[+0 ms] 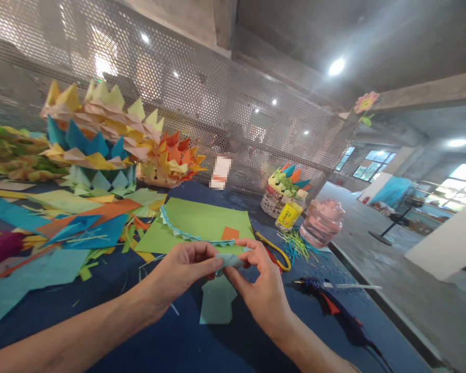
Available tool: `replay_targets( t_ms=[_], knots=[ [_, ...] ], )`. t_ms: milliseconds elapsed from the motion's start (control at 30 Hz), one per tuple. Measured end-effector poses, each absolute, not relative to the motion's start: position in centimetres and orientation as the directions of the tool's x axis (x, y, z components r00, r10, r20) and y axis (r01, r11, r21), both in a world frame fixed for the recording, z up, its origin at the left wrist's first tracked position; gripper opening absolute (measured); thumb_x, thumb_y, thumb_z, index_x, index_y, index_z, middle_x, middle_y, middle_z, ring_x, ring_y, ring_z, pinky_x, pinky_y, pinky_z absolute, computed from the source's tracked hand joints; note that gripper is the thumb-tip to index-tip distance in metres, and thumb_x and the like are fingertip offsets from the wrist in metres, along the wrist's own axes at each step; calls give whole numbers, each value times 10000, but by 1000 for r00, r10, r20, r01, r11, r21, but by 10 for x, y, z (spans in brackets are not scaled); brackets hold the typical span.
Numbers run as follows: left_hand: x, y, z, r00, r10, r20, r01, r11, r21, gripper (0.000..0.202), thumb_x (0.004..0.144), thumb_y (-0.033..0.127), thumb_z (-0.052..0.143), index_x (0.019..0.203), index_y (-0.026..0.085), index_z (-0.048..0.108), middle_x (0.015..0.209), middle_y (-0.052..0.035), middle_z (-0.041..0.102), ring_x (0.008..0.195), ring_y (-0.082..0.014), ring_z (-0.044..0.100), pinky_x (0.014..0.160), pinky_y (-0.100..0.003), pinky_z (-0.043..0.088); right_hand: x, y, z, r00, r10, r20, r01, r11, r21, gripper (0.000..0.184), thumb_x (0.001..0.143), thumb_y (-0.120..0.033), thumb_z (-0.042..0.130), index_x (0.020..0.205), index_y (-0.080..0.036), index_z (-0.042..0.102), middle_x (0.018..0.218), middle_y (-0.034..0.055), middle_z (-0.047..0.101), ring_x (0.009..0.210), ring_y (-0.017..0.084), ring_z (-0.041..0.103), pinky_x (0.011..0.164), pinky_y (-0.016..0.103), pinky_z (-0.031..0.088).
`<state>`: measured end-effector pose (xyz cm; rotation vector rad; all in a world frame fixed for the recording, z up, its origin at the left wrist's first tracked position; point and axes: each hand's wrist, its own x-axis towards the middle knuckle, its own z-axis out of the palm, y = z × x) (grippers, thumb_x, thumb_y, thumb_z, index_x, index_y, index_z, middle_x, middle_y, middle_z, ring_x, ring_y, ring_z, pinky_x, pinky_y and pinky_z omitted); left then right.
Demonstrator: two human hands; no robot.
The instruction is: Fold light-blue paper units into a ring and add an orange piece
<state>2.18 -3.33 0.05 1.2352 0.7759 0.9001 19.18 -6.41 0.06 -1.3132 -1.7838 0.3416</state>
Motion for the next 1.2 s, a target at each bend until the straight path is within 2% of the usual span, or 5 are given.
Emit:
replay_targets(
  t_ms=[300, 500, 767, 1000, 1200],
  knots=[
    [24, -36, 3, 506, 862, -19, -148, 108, 983, 239, 653, 361, 712, 720, 157, 605, 666, 27, 569, 647, -108, 477, 641, -234, 365, 191, -66, 2, -7, 897, 442, 545, 374, -751, 337, 752, -216, 659, 1059, -211, 521, 721, -18, 641, 714, 168, 587, 702, 292, 458],
    [25, -37, 2, 535, 843, -50, -113, 130, 985, 215, 639, 336, 701, 616, 161, 579, 574, 44, 540, 584, -96, 457, 609, -227, 361, 191, -66, 1, 20, 906, 422, 485, 361, -797, 359, 750, -249, 666, 1067, -220, 499, 724, -22, 647, 703, 163, 596, 683, 283, 470],
    [22, -30, 0, 516, 856, -36, -59, 77, 995, 234, 625, 384, 699, 603, 168, 611, 579, 17, 576, 573, -114, 483, 596, -248, 371, 189, -67, 3, -60, 932, 358, 372, 354, -858, 299, 819, -217, 576, 1082, -204, 436, 766, -5, 663, 697, 149, 606, 675, 275, 468],
    [21, -30, 1, 490, 868, -76, -176, 184, 967, 221, 683, 363, 683, 677, 164, 589, 636, 21, 564, 621, -110, 481, 631, -237, 368, 187, -67, 0, -115, 904, 411, 449, 416, -791, 298, 808, -185, 584, 1072, -213, 447, 721, -14, 658, 664, 152, 606, 663, 276, 478],
    [17, -27, -1, 500, 855, -138, -223, 281, 934, 217, 697, 343, 686, 700, 160, 570, 672, 11, 591, 670, -116, 523, 686, -248, 399, 192, -68, -2, -219, 815, 537, 625, 540, -564, 392, 758, -80, 596, 1112, -227, 510, 894, 26, 636, 767, 169, 581, 714, 306, 484]
  ],
)
